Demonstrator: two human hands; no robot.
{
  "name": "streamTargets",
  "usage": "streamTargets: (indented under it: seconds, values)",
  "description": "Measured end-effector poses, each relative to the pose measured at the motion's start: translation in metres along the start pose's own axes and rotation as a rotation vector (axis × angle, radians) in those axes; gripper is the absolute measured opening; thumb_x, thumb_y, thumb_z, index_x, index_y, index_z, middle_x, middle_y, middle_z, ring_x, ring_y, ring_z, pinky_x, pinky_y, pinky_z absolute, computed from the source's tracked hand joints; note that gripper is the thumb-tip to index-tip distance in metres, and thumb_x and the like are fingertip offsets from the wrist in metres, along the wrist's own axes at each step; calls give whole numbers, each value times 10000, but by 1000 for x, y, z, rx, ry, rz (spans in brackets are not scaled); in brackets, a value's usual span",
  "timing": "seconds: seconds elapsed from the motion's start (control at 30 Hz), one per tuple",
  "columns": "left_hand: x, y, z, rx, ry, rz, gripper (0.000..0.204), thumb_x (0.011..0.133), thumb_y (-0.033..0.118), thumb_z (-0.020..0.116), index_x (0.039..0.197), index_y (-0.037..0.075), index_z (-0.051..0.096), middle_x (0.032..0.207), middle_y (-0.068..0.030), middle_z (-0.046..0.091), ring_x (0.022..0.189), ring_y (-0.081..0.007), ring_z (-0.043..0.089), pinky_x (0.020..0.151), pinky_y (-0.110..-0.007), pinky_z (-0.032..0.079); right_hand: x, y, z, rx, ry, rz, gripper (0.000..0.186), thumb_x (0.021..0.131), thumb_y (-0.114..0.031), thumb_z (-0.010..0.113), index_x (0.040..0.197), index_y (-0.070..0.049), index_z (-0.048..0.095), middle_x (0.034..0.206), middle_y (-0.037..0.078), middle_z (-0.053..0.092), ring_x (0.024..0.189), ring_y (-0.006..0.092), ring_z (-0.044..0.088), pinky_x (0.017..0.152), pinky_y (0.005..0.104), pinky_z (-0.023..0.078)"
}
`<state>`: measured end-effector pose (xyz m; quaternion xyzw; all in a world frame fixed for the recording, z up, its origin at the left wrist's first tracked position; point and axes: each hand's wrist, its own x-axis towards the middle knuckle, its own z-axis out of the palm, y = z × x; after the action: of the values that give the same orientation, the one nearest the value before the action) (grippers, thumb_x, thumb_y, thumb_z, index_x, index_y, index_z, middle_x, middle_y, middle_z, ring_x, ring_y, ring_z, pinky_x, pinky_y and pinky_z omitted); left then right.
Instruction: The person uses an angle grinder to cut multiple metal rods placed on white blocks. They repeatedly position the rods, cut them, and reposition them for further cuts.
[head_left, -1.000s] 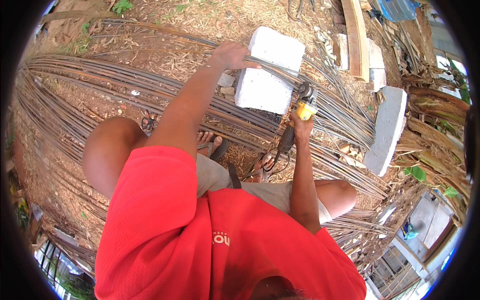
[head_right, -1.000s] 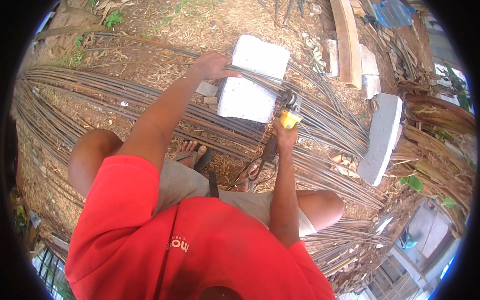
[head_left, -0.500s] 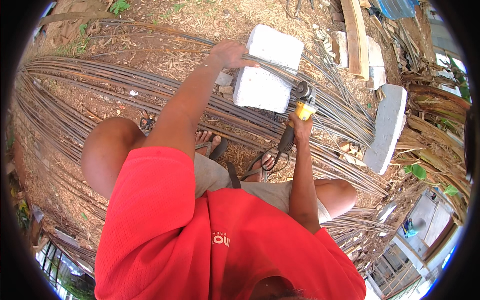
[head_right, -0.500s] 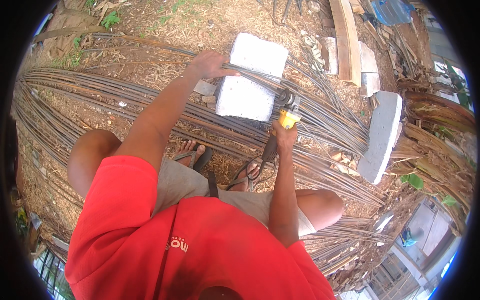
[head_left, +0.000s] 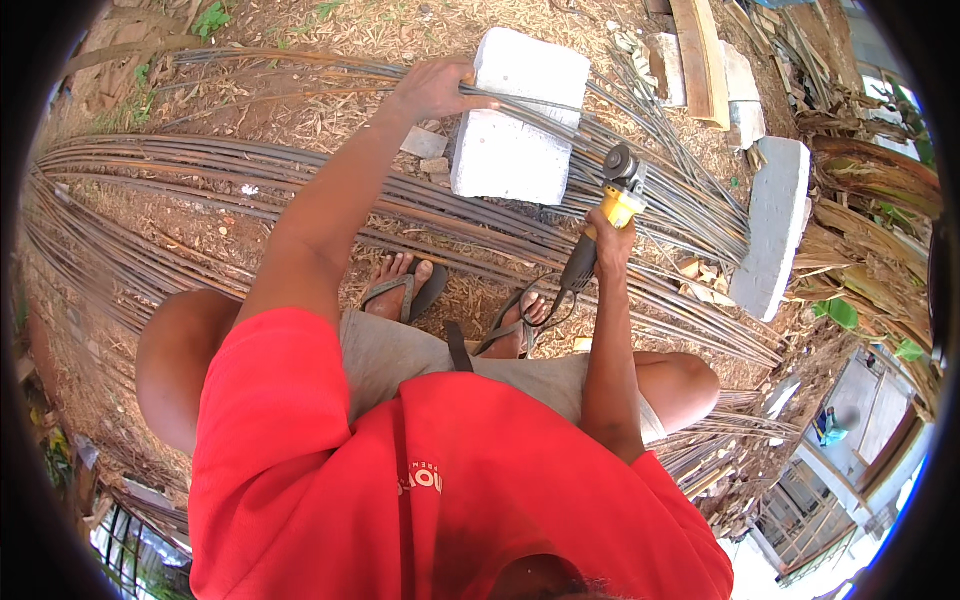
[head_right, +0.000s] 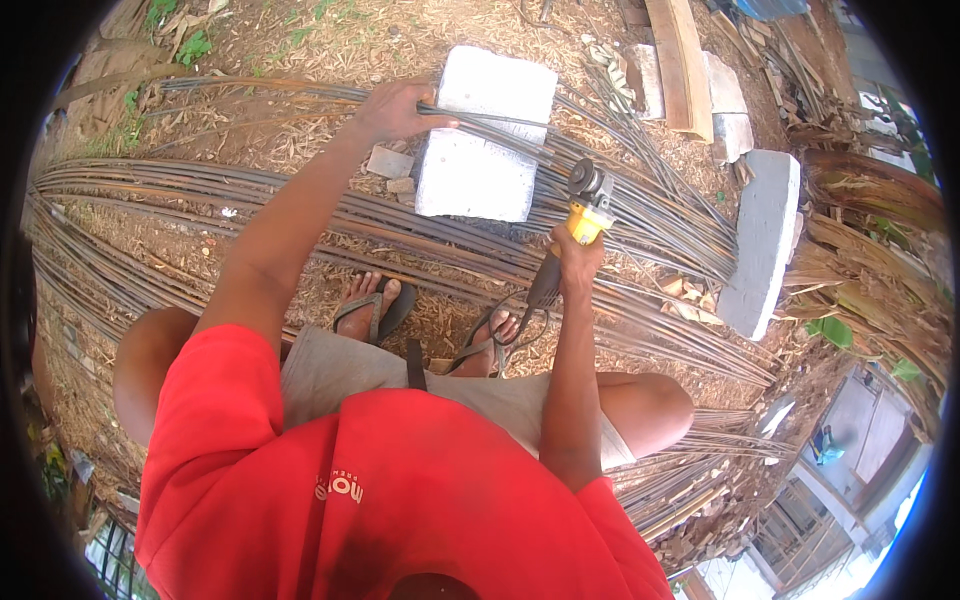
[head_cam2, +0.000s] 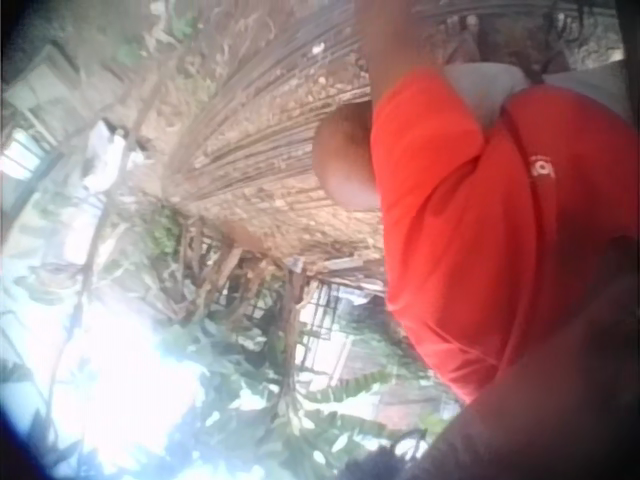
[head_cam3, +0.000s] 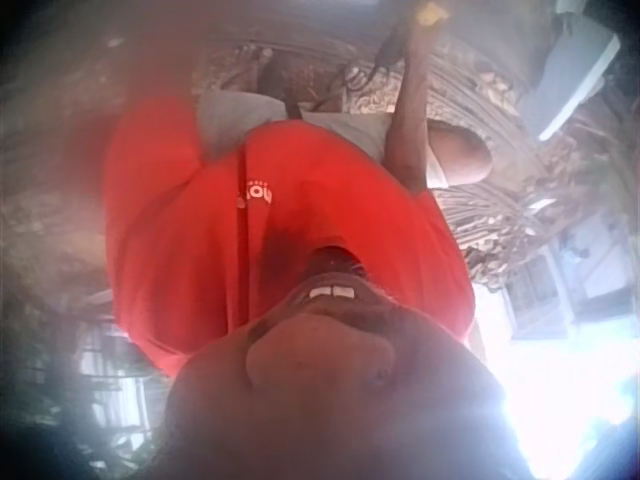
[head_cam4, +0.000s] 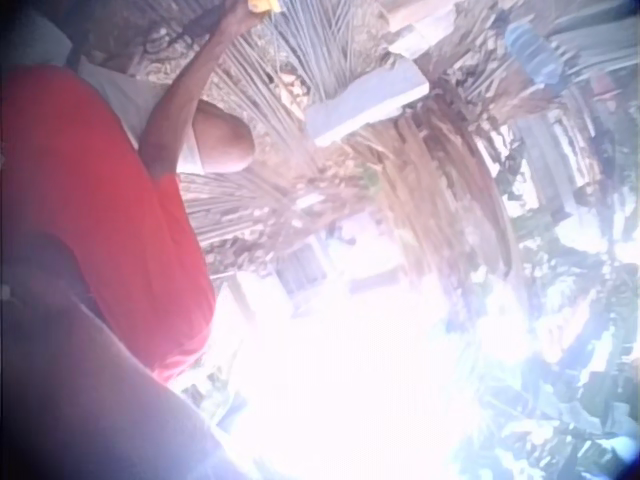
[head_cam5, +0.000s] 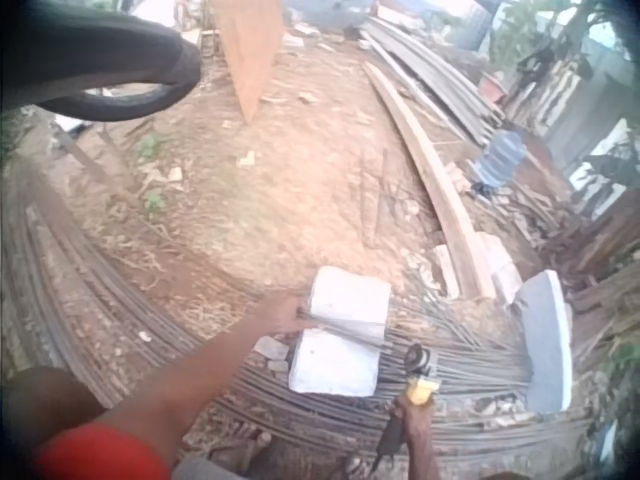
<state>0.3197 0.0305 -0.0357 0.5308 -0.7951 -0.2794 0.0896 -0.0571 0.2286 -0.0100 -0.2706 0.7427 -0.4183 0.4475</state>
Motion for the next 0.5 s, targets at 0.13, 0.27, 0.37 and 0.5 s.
streamTargets:
  seconds: [0.13,0.27,0.37,0.5]
  values:
    - [6,4,-5,73,-46,8,822,942,830,683,1116,33,793,1154,-183,769,1072,-340,769,932,-527,629,-5,1,-5,9,-20,-8,445,841,-25,849,1226,36,633,964,101,727,743,197,718,653,344,600]
    - [8,-2,5,119,80,87,830,1011,820,586,1172,26,766,1137,-197,765,1023,-358,773,907,-533,629,-3,4,-6,-26,8,-4,423,838,-36,851,1202,33,647,974,102,733,759,194,718,658,346,603]
    - [11,-7,10,149,23,86,880,1038,838,497,1241,15,734,1158,-197,764,1052,-367,774,951,-536,627,-1,5,-6,-39,12,-39,411,833,-44,851,1185,32,653,969,98,733,743,195,713,651,350,602]
    - [9,-5,15,211,46,80,942,1039,867,432,1286,0,704,1103,-207,778,1076,-368,775,989,-536,623,3,5,-4,-11,-33,-15,407,822,-43,853,1172,28,657,961,87,724,735,193,708,649,348,607]
